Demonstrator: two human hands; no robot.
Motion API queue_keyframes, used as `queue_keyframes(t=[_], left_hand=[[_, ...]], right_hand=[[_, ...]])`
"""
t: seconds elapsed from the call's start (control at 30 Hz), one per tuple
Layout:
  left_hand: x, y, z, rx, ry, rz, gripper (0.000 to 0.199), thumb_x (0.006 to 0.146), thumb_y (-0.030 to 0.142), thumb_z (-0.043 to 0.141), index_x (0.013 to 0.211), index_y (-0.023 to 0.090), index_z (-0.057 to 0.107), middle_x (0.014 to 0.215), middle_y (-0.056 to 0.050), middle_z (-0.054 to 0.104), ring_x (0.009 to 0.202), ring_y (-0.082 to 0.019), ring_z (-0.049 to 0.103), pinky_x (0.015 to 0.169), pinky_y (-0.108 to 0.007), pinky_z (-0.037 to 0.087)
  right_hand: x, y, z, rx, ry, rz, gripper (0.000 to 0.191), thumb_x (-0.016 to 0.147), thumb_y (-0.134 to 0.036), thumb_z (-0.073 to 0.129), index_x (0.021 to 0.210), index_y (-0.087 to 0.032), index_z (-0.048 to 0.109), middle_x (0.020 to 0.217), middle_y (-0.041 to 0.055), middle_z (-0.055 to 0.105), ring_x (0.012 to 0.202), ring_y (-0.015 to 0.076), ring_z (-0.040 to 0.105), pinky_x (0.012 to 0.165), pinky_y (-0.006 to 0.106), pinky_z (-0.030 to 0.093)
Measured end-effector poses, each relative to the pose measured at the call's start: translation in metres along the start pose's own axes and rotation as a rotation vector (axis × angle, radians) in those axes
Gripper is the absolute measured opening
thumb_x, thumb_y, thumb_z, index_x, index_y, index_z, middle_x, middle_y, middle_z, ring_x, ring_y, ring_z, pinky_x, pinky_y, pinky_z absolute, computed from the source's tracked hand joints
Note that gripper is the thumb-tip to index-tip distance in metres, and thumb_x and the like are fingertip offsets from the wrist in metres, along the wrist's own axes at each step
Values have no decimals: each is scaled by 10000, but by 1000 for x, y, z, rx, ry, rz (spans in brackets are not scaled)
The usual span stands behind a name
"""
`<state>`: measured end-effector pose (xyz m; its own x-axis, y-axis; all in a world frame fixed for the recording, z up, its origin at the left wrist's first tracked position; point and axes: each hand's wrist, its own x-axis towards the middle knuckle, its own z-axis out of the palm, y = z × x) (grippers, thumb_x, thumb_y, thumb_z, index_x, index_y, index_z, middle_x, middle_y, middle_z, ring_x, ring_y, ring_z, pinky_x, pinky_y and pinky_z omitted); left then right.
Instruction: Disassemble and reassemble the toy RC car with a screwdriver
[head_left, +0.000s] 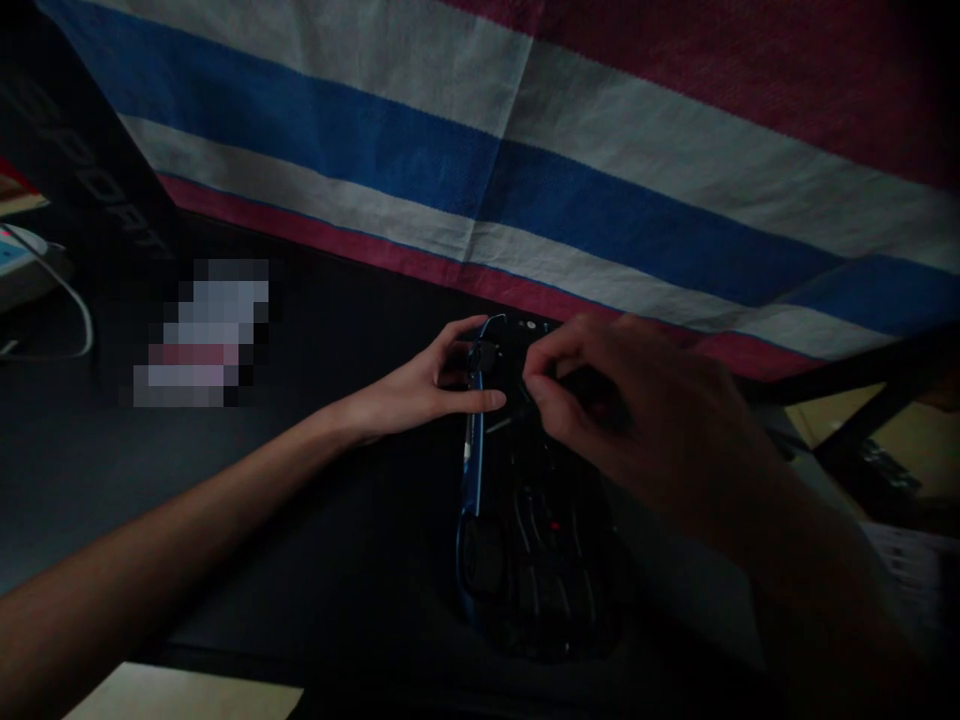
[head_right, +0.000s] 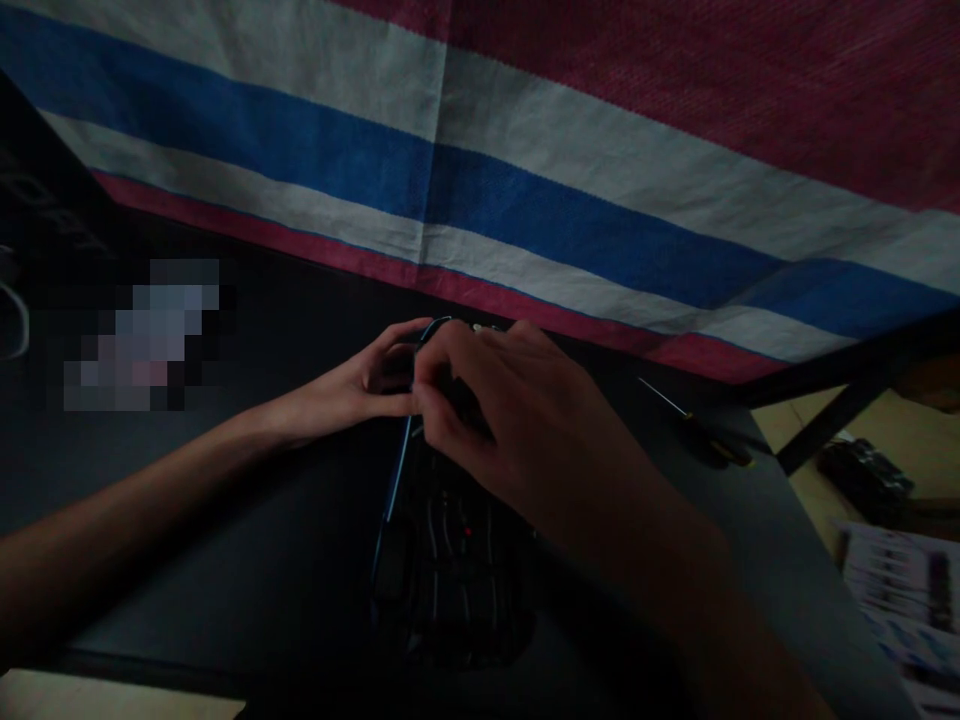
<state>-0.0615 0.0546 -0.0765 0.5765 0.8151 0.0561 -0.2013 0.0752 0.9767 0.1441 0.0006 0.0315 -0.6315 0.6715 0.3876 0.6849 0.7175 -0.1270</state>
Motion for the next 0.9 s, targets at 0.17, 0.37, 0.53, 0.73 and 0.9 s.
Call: queue_keyframes(t=[0.17, 0.37, 0.53, 0.73, 0.9], left_hand=[[0, 0, 0, 13, 14, 8, 871, 799, 252, 855, 1543, 326, 409, 1542, -119, 492, 1407, -332, 516, 1198, -584, 362], [-1, 3, 1, 1, 11, 23, 857, 798, 218, 856, 1532, 295, 419, 1478, -129, 543, 1365, -331, 550, 1153, -549, 430], [-2, 3, 0, -3, 11, 39, 853, 803, 233, 861, 1532, 318, 425, 1521, -126, 514, 1368, -321, 544, 1144, -540, 433], [-4, 3, -2, -6, -14, 31, 877, 814, 255, 859, 1552, 339, 392, 1513, -125, 522, 1366, -318, 543, 1142, -555, 424], [-4, 5, -2, -7, 1, 19, 861, 818, 253, 855, 1542, 333, 397, 1546, -138, 470, 1398, -332, 515, 1137, -558, 431]], right_hand=[[0, -2, 1, 67, -22, 1, 168, 925, -149, 528, 1069, -231, 501, 1044, 50, 671, 915, 215, 648, 836, 377, 490], [3, -10, 6, 82, 12, 27, 143, 973, -128, 525, 1013, -242, 449, 900, -1, 648, 795, 170, 658, 778, 329, 499], [-1, -15, -5, 130, -70, -16, 245, 883, -107, 542, 1069, -251, 474, 1037, 35, 669, 1057, 233, 648, 986, 407, 476], [-2, -19, -14, 179, -130, 45, 202, 891, -114, 535, 1029, -260, 548, 1019, 17, 713, 947, 213, 661, 873, 380, 482], [1, -19, -15, 230, -151, 116, 211, 809, -77, 575, 945, -237, 554, 875, -12, 645, 853, 192, 611, 829, 375, 459]])
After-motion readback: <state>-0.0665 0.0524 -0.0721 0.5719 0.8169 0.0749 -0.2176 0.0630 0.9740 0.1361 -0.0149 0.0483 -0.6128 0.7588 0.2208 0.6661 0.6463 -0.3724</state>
